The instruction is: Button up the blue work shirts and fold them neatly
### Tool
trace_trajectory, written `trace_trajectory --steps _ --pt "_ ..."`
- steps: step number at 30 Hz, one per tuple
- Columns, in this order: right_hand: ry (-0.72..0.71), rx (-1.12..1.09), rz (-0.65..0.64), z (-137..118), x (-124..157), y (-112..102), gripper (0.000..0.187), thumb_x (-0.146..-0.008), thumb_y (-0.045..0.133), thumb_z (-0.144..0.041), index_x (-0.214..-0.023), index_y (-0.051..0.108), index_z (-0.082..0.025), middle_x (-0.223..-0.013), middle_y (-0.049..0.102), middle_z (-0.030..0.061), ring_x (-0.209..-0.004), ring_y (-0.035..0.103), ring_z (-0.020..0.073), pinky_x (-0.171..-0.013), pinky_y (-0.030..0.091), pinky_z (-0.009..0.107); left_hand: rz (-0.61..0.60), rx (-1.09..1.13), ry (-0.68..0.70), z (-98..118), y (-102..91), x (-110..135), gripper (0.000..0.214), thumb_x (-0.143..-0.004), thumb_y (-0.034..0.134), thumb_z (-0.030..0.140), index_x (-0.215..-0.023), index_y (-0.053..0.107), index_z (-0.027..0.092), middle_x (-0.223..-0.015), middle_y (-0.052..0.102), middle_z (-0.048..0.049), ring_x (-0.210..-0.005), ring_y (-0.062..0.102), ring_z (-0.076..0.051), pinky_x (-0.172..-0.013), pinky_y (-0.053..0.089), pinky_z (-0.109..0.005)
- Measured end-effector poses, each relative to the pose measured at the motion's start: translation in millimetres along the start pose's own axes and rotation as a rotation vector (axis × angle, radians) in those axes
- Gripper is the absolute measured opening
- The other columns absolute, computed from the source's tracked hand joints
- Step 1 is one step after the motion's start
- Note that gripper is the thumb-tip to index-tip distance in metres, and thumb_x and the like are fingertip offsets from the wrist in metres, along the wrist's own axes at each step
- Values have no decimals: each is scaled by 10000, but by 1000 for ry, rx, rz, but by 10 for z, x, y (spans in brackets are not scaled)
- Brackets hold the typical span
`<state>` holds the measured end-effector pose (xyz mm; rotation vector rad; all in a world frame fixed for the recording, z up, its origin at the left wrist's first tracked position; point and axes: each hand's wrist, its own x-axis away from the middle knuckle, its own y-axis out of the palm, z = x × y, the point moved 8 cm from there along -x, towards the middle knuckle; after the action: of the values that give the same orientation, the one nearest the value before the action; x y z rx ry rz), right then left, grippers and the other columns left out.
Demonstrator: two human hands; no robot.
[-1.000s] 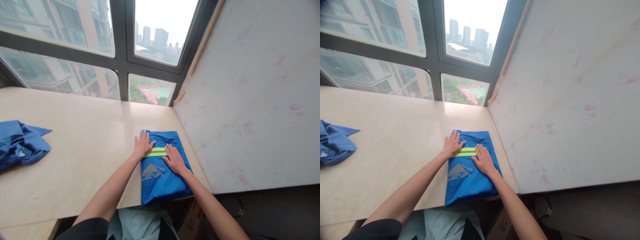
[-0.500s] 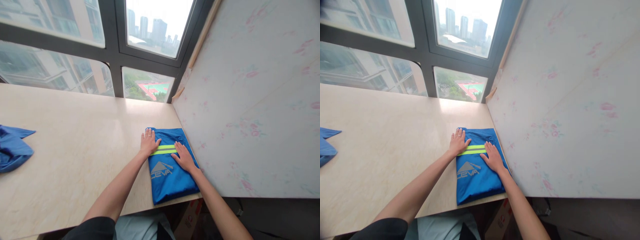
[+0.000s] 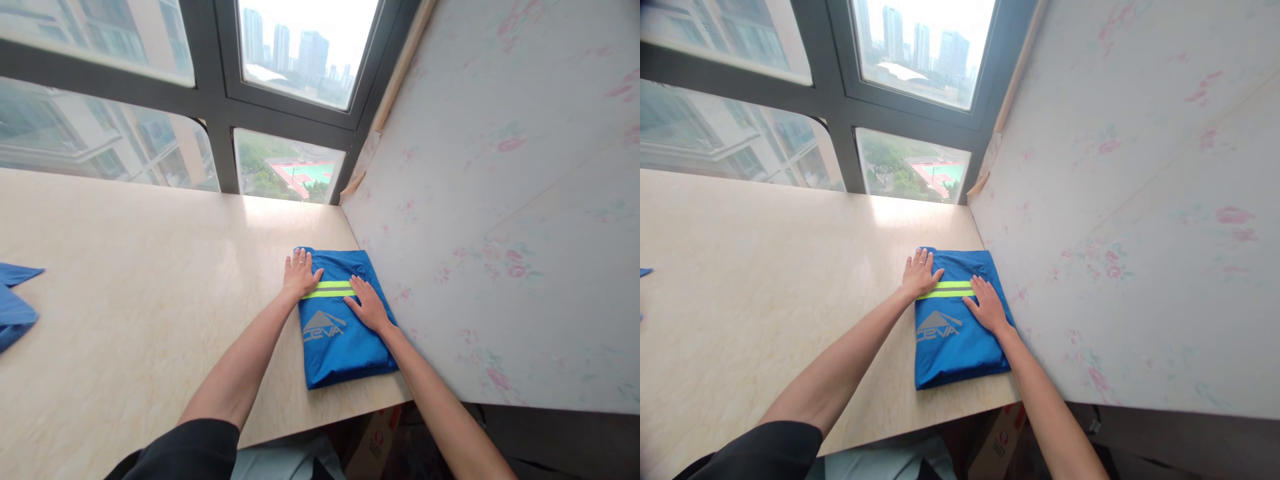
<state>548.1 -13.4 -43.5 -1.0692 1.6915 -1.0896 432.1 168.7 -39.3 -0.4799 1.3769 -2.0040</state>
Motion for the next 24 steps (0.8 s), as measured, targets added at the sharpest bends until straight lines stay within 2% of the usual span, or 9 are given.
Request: trace_trajectory --steps 11,14,16,19,24 --pt "3 7 13 29 7 1 621 -983 363 -545 -1499 381 -200 -1536 398 103 -1441 330 254 -1176 266 513 -7 125 18 -47 -15 -11 750 -935 311 619 -1513 320 142 -1618 189 -124 -1512 70 -287 -1201 58 -567" --pt "-1 26 18 29 9 8 621 -983 362 -534 -1501 377 -192 -1534 399 110 -1441 331 259 -1176 263 516 74 307 18 -131 -112 1 669 -942 384 565 -1483 379 172 -1605 252 -104 -1505 138 -259 -1217 100 -514" --pt "-4 47 19 27 9 28 626 -985 352 -531 -1495 386 -170 -1534 397 121 -1441 329 263 -1176 260 511 186 499 -36 -264 -206 59 562 -951 420 458 -1432 447 169 -1562 360 -105 -1477 245 -232 -1208 209 -454" --pt "-14 84 21 21 5 72 620 -988 339 -520 -1489 393 -159 -1534 395 132 -1440 328 271 -1171 262 514 335 703 -140 -496 -310 288 427 -952 393 321 -1322 542 167 -1421 533 -114 -1352 451 -206 -1100 407 -401" --pt "-38 158 10 65 -34 78 591 -977 349 -487 -1435 459 -131 -1508 430 159 -1412 375 295 -1139 311 527 402 764 -240 -780 -433 972 357 -921 346 236 -1087 651 153 -1126 694 -106 -1071 642 -197 -910 543 -369"
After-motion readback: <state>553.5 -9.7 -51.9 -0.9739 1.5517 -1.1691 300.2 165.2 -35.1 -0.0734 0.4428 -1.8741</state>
